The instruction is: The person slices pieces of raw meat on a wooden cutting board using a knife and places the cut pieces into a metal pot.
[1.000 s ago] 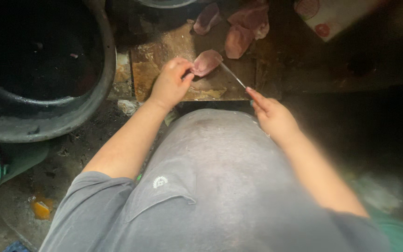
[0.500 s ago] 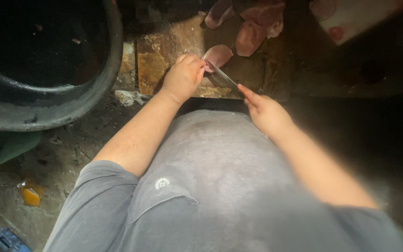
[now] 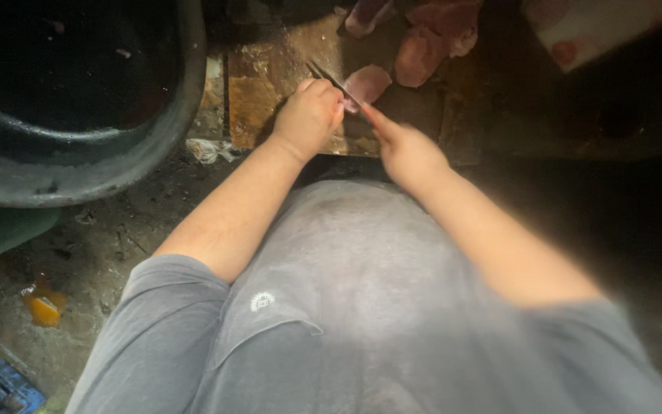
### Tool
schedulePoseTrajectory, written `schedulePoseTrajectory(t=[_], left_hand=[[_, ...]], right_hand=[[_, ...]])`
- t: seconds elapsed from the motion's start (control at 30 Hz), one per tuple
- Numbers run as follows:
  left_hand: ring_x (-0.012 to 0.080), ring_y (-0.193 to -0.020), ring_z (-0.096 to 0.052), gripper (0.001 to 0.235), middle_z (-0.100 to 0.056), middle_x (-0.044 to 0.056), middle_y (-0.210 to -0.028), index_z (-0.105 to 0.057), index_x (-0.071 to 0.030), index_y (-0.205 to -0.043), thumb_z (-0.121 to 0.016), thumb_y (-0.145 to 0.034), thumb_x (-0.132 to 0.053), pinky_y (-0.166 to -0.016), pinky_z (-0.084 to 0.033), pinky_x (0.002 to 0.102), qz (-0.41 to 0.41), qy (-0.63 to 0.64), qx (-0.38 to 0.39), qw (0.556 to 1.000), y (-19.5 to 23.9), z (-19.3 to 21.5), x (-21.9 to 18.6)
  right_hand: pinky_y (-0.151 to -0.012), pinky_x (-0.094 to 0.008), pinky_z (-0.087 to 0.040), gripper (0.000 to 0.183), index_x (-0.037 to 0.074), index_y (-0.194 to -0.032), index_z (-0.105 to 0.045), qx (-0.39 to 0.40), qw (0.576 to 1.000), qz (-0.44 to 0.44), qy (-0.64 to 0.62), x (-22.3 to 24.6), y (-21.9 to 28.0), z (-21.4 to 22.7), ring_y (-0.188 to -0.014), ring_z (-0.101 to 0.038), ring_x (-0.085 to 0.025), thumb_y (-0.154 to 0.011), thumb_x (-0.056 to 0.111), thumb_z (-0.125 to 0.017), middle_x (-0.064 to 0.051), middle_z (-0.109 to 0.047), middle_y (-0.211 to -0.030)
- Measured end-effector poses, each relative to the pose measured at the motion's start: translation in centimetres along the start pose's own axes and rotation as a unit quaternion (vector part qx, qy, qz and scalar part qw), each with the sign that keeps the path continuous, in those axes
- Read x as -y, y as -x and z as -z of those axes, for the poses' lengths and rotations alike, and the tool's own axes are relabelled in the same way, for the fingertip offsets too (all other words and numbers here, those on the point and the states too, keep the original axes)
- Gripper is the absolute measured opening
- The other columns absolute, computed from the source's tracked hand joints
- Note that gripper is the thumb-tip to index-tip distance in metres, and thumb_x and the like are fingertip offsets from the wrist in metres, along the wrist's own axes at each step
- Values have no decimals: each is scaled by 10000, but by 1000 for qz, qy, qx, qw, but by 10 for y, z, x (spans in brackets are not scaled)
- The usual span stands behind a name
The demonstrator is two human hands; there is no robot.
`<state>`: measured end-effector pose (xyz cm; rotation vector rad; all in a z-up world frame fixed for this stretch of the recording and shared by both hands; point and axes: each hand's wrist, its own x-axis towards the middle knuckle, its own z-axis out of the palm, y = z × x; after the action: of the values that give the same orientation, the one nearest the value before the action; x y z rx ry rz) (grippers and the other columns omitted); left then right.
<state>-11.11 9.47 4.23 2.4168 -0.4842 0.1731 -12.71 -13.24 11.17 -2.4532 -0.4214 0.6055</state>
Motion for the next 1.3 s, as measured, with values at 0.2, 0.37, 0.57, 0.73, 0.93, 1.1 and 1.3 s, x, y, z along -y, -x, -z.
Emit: schedulePoseTrajectory(t=[0.2,0.37,0.57,0.73,0.93,1.1,1.3], left_hand=[[344,-1039,-606,125,-673,116,-1066,-694,-58,-975,-708,-872,-128,-932,-517,430,-15,7,-39,999,0,-3,-1],[355,-1032,-603,103,-667,120,-1026,-701,-58,-970,-713,-890,-122,-930,-525,448,-28,27,5,999,5,-4,4],[382,-996,-613,89,-671,149,-977,-700,-67,-897,-724,-836,-127,-892,-529,469,21,2,-29,999,-4,-6,5],[386,-956,-632,117,-681,156,-954,-657,-55,-842,-723,-865,-148,-854,-533,477,132,22,-79,988,3,-2,6],[396,-952,-634,126,-678,171,-962,-662,-42,-919,-708,-919,-160,-844,-527,495,150,-6,-89,985,4,10,2],[391,-975,-637,206,-674,182,-991,-704,-44,-934,-719,-887,-244,-852,-521,485,31,-2,98,995,13,45,-3],[352,-1020,-645,198,-682,157,-1050,-727,-69,-1057,-678,-952,-230,-902,-526,452,208,95,7,973,13,49,-6]], right_hand=[[-800,-470,-540,539,334,-1532,-492,41,996,-58,45,-10,35,18,-906,-692,-396,-1020,166,-518,-231,-704,-1015],[-814,-424,-563,502,299,-1505,-504,-10,998,11,-63,-7,-5,-6,-973,-709,-371,-1023,157,-499,-225,-702,-1148],[-812,-449,-544,537,334,-1529,-485,33,998,-45,-8,0,12,9,-937,-696,-386,-1021,164,-511,-237,-699,-1069],[-808,-452,-546,524,369,-1519,-474,54,992,-110,-4,-23,54,18,-924,-698,-385,-1017,230,-540,-230,-702,-1050],[-803,-446,-557,524,375,-1511,-479,27,998,-55,-25,-31,49,13,-922,-703,-379,-1011,235,-547,-222,-700,-1069],[-800,-473,-544,515,399,-1509,-478,33,994,-94,43,-25,51,18,-910,-691,-384,-1021,255,-555,-208,-691,-1000],[-790,-462,-554,493,378,-1501,-505,-9,998,-61,29,-29,52,13,-909,-693,-379,-1028,252,-561,-202,-694,-1005]])
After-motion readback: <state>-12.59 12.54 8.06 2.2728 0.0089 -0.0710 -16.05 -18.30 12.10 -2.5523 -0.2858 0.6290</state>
